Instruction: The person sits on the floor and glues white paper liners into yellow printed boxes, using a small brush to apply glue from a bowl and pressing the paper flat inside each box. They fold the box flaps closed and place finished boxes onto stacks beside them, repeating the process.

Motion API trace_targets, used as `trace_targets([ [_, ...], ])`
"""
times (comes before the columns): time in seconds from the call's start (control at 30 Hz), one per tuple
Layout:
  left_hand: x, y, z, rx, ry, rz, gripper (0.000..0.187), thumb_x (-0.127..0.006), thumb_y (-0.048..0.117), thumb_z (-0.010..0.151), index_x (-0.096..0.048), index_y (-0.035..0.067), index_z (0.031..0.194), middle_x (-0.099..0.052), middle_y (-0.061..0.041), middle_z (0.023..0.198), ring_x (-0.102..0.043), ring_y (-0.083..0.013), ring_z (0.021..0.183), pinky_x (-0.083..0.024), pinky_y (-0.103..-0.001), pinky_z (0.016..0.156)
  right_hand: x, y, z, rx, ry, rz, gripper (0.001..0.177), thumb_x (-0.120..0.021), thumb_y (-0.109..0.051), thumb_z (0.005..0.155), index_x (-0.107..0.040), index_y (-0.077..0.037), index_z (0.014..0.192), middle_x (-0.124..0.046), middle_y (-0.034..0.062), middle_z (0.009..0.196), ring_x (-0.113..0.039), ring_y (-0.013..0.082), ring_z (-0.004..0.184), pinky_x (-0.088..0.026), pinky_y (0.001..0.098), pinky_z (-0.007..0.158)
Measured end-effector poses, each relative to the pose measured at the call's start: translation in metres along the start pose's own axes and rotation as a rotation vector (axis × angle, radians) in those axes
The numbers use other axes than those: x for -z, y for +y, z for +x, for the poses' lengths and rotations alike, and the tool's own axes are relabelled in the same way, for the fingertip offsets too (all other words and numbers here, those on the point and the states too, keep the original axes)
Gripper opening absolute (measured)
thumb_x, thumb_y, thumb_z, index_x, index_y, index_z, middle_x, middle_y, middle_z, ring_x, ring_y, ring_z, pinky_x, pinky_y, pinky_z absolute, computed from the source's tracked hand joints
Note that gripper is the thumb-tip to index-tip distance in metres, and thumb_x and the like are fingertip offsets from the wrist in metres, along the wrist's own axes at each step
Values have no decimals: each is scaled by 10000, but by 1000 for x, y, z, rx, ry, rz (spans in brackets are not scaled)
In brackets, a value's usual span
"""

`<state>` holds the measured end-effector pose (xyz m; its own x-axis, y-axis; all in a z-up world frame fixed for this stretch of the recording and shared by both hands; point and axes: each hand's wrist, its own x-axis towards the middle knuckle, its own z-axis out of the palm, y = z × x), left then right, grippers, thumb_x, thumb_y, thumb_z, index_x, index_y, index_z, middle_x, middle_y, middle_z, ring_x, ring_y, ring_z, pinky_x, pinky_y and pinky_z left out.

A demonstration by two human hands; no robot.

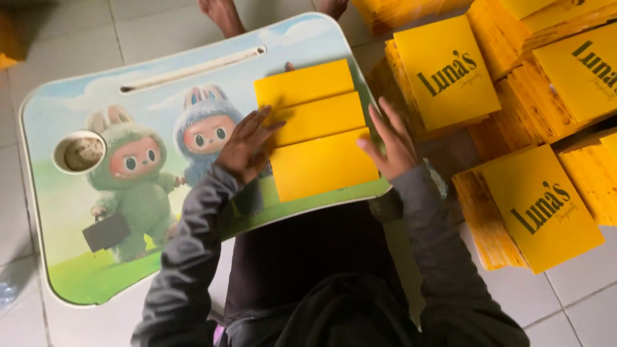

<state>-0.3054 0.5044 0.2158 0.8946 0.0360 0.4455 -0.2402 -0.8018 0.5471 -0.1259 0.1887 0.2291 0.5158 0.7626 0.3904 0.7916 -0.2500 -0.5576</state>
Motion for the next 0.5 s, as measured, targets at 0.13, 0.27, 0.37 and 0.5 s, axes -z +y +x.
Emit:
trace_targets([
  [0.13,1,-21,21,-22,-145,12,578,-596,18,837,-601,204,1384,-513,-164,1464,-516,-448,1311,-390,-556,1138,13,-16,19,-10,-5,-27,508,-596,-333,1068,-502,-67,1491,-306,209,1626,-301,516,1461,-341,652,1149],
  [0.27,8,-20,26,148,-211,-102,420,-698,48,885,-696,151,1292,-638,-124,1345,-575,-378,1276,-393,-521,1121,27,-45,-14,24,-36,-61,426,-618,-284,1036,-618,-99,1419,-473,162,1554,-465,453,1395,-429,619,1100],
  [0.37,-2,-29,31,174,-183,-30,476,-815,187,799,-719,249,1261,-651,-32,1314,-595,-385,1207,-483,-533,1029,24,-60,-17,111,-47,-119,600,-741,-301,954,-540,-34,1453,-564,255,1380,-581,494,1234,-494,674,992],
  [0.5,17,-15,36,96,-336,-111,688,-680,0,784,-572,228,1424,-517,-93,1455,-508,-460,1272,-465,-576,1045,12,-29,-29,64,17,-142,370,-793,-353,901,-664,-134,1169,-608,87,1240,-636,353,1136,-522,541,952],
])
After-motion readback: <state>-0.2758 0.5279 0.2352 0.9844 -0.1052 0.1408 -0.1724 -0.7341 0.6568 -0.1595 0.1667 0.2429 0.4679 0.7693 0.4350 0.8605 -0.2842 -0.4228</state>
